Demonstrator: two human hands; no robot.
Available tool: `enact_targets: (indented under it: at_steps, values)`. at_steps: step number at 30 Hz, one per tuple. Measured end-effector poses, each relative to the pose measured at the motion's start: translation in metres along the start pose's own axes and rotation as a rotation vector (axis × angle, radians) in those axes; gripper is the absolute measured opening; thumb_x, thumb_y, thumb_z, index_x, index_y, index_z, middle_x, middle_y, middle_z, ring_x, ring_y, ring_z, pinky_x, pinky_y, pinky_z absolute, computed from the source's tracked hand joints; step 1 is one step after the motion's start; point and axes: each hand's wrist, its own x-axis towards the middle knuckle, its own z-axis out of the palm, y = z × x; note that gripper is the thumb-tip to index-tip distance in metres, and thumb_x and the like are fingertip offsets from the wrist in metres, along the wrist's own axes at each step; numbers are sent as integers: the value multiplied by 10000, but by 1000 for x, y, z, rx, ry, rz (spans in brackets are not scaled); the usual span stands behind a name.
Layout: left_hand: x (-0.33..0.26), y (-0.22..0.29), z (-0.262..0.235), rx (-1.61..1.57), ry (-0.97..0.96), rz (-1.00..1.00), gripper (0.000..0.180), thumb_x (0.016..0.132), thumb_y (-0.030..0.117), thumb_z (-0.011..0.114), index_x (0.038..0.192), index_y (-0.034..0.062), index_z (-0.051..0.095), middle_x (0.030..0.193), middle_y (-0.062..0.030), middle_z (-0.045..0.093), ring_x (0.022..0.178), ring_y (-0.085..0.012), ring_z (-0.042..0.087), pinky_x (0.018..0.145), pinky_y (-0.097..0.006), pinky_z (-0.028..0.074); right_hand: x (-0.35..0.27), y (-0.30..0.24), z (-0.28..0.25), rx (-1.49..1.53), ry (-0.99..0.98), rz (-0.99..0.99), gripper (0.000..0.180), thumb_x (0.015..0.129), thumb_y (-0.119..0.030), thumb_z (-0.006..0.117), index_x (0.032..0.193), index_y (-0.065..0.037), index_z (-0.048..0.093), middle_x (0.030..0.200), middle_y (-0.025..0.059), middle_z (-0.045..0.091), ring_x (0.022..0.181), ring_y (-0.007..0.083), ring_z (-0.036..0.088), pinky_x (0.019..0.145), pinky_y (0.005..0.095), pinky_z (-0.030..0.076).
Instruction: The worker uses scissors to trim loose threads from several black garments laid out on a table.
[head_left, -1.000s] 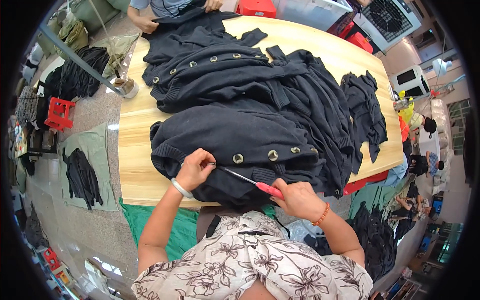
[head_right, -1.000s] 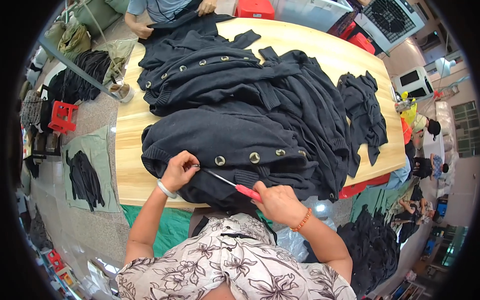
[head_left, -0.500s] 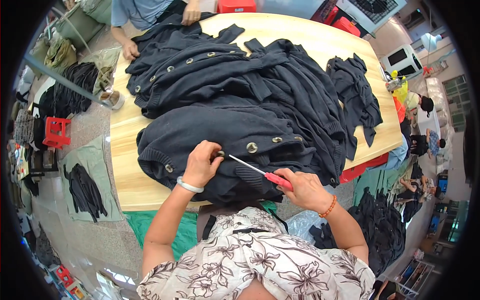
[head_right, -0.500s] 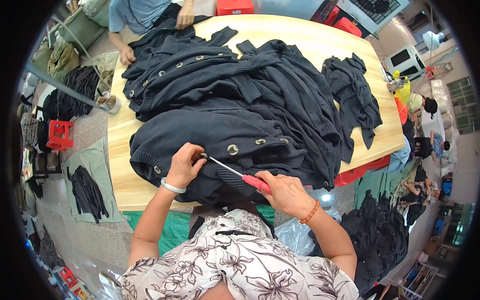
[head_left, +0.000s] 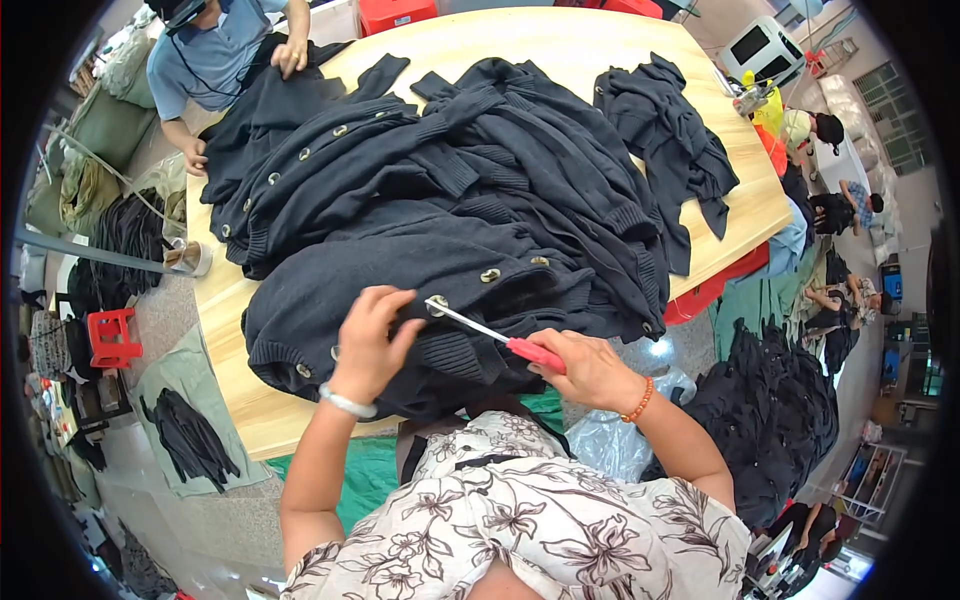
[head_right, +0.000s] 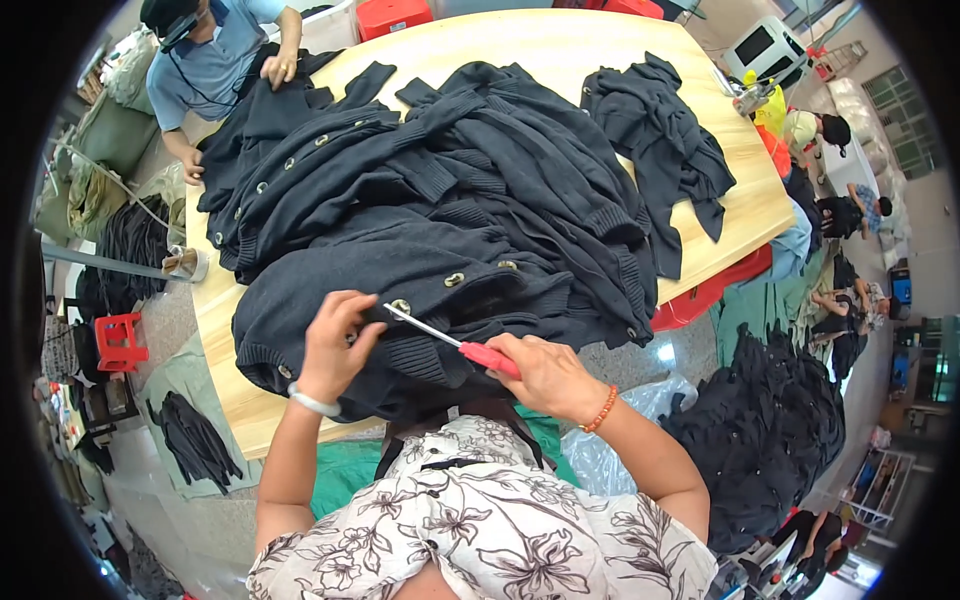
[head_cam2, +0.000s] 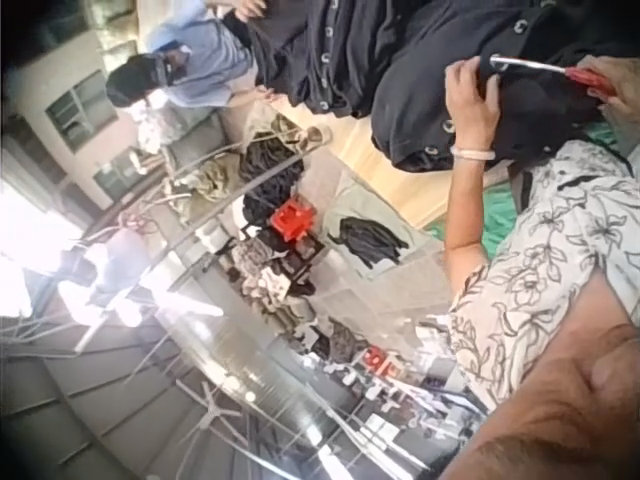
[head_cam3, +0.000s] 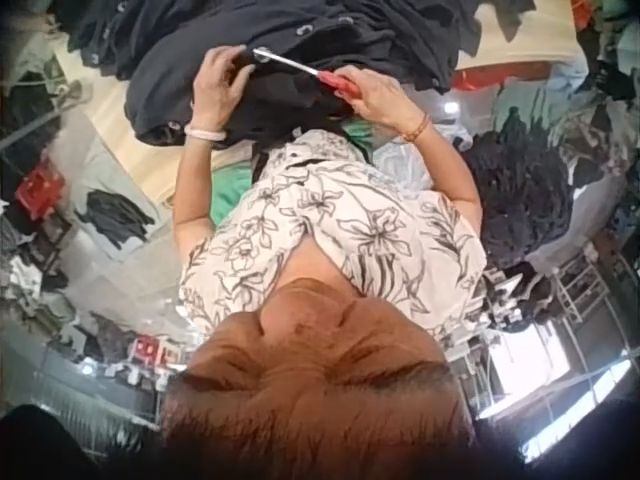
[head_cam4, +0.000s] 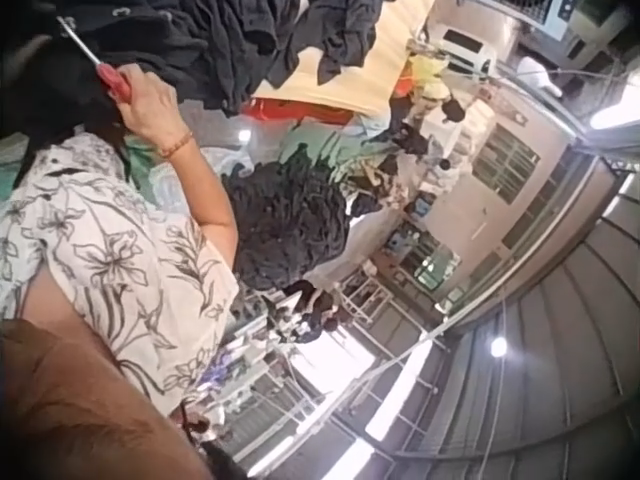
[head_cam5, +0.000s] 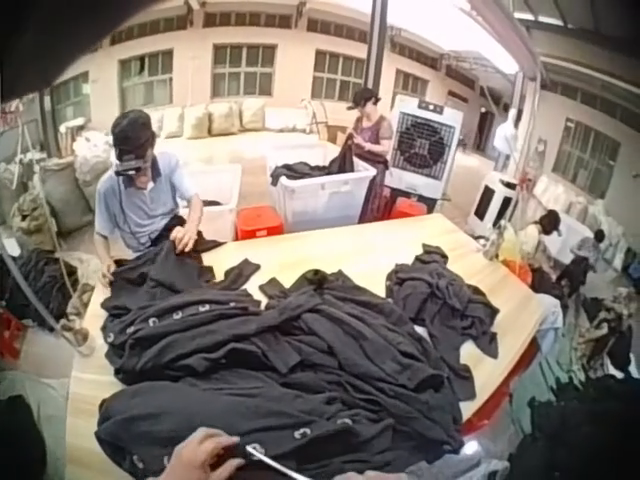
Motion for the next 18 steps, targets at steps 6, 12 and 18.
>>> enact_targets:
  at_steps: [6,12,18]
  values:
    - [21,-8,35,115,-195,86,169,730,-8,706,850,30,593,852,-120,575,837,-334,588,739,-414,486,-18,10,-13,-110,35,81,297,891,-267,669,1133,-123,577,816,157,664,786,367,656,697,465,499]
    - [23,-11,25,-56,-408,0,87,756,14,680,841,31,685,818,-109,597,803,-305,587,741,-392,488,-18,8,-2,-51,-205,80,292,912,-345,641,1082,-116,578,787,171,667,766,383,660,690,482,503]
    - [52,20,56,72,-173,145,172,819,93,701,982,41,701,899,-114,620,828,-304,627,734,-382,509,-40,34,-4,109,54,52,311,908,-304,652,1142,-113,577,855,163,654,831,368,650,738,474,507]
